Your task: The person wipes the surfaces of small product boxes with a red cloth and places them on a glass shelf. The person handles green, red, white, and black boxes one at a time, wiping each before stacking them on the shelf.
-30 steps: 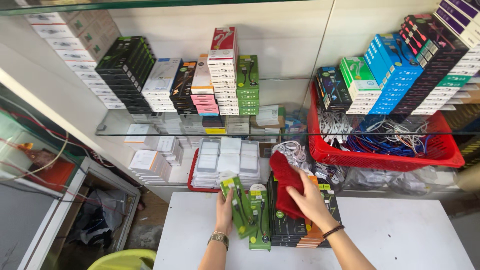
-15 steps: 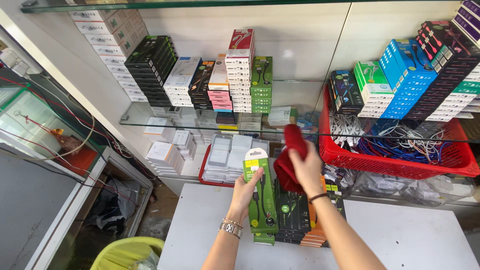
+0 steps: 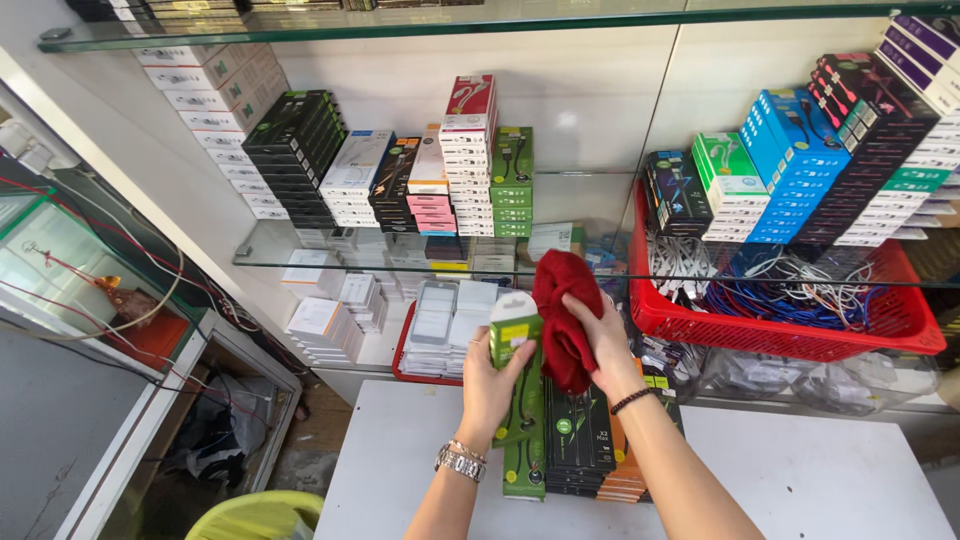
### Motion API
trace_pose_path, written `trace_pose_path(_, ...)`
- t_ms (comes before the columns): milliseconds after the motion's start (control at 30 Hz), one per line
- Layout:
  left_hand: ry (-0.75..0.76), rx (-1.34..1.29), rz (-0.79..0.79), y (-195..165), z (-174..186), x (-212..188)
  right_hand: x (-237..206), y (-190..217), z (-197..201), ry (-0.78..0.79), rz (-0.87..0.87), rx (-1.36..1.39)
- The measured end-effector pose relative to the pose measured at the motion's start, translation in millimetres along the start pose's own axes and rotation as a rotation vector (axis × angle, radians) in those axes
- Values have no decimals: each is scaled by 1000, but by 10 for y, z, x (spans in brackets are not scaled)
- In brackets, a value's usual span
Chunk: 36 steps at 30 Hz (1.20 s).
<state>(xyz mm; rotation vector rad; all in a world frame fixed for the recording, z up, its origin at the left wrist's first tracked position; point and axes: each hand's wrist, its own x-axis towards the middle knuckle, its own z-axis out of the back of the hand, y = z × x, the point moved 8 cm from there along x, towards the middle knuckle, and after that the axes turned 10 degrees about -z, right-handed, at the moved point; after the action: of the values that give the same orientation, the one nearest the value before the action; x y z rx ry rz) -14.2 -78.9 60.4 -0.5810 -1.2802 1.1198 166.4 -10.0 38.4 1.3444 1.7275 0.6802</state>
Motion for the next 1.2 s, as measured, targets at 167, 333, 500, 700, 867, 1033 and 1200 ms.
trace_pose_path(167,-285,-468,152,277,99,230,-181,-451,-378,183,-3,-249)
trace_pose_path(333,-536,-792,366,659,600,328,-518,-573,-245,290,34,-595)
trace_pose_path(500,-830,-883,258,970,763,220,-637,-143,-300,166,162,-539)
trace_pose_path(700,-739,-1040,525,1196,174,115,-1022,77,-992,-21,899,-1228)
trace_pose_path(867,-625,-1087,466,1036,434,245,-929,26,-85,-177,372,-1000)
trace_pose_path(1033,-402,-832,585,990,198,348,-841,-139,219,-244,463,-1458)
trace_pose_path(1200,-164,-621,500,888,-234,603,-442,-176,226,39,255,-842)
